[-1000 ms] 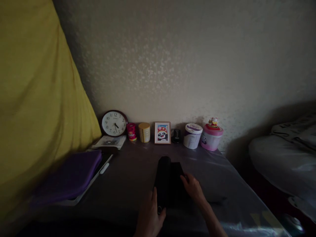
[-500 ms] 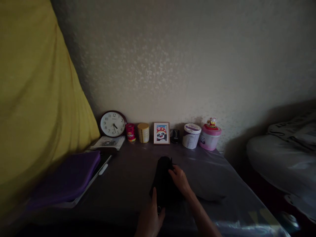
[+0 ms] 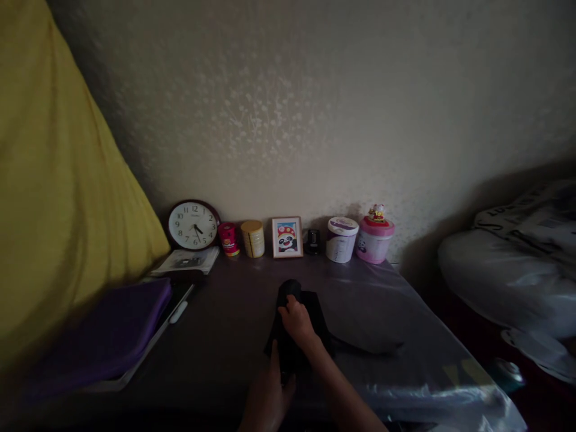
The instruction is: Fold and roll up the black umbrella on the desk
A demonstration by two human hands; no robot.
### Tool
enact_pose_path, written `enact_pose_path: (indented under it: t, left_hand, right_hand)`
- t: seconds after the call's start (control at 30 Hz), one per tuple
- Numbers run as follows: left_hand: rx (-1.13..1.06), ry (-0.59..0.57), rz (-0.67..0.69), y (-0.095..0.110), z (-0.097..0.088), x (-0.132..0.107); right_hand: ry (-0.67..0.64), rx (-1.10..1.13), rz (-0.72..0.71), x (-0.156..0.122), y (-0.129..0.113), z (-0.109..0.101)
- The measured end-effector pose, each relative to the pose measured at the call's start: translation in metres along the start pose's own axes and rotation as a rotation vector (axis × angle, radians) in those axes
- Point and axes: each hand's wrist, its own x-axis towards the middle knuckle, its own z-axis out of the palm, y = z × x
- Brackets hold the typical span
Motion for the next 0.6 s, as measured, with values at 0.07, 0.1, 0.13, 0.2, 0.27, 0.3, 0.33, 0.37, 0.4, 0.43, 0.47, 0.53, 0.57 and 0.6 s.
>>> enact_pose_path:
  t: [0.07,0.1,0.13,0.2,0.27,0.3,0.33,0.37,0.4,0.43,0.47,0.53,0.57,0.6]
  left_hand:
    - [-0.031,0.011,0.027,-0.0016,0.0006,0.0003]
    - [-0.039,0.011,0.034,-0.0022,0.0006,0.0003]
    - [-0.046,0.009,0.036,-0.0026,0.0006,0.0003]
    - [-0.046,0.002,0.033,-0.0027,0.0003,0.0]
    - [-0.022,-0.008,0.032,-0.0024,0.0002,-0.0007]
    - [-0.007,-0.01,0.035,-0.0021,0.0002,-0.0011]
    - [0.012,-0.009,0.039,-0.0018,0.0003,-0.0016]
    - [0.032,-0.003,0.037,-0.0014,0.0005,-0.0021]
    - [0.049,0.007,0.031,-0.0009,0.0007,-0.0027]
    - [0.06,0.016,0.022,-0.0003,0.0008,-0.0033]
    - [0.066,0.021,0.011,0.0005,0.0008,-0.0039]
    - [0.053,0.03,-0.019,0.0024,0.0004,-0.0056]
    - [0.032,0.035,-0.027,0.0036,-0.0001,-0.0066]
    - [0.007,0.042,-0.033,0.0048,-0.0009,-0.0078]
  right_hand:
    - [-0.024,-0.061,0.005,-0.0007,-0.0037,0.0032]
    - [-0.031,-0.09,0.007,-0.0007,-0.0048,0.0045]
    - [-0.036,-0.113,0.005,-0.0006,-0.0053,0.0057]
    - [-0.038,-0.139,-0.004,-0.0001,-0.005,0.0078]
    - [-0.038,-0.158,-0.03,0.0005,-0.0035,0.0096]
    - [-0.035,-0.169,-0.051,0.0007,-0.0026,0.0103]
    - [-0.032,-0.182,-0.073,0.0007,-0.0018,0.0107]
    - [-0.033,-0.197,-0.097,0.0004,-0.0012,0.0107]
    - [-0.041,-0.211,-0.119,0.0,-0.0008,0.0104]
    - [-0.054,-0.222,-0.138,-0.0006,-0.0006,0.0099]
    - [-0.07,-0.229,-0.153,-0.0013,-0.0005,0.0092]
    - [-0.091,-0.238,-0.175,-0.0028,-0.0003,0.008]
    - [-0.094,-0.242,-0.185,-0.0033,-0.0002,0.0078]
    - [-0.095,-0.247,-0.192,-0.0036,-0.0002,0.0077]
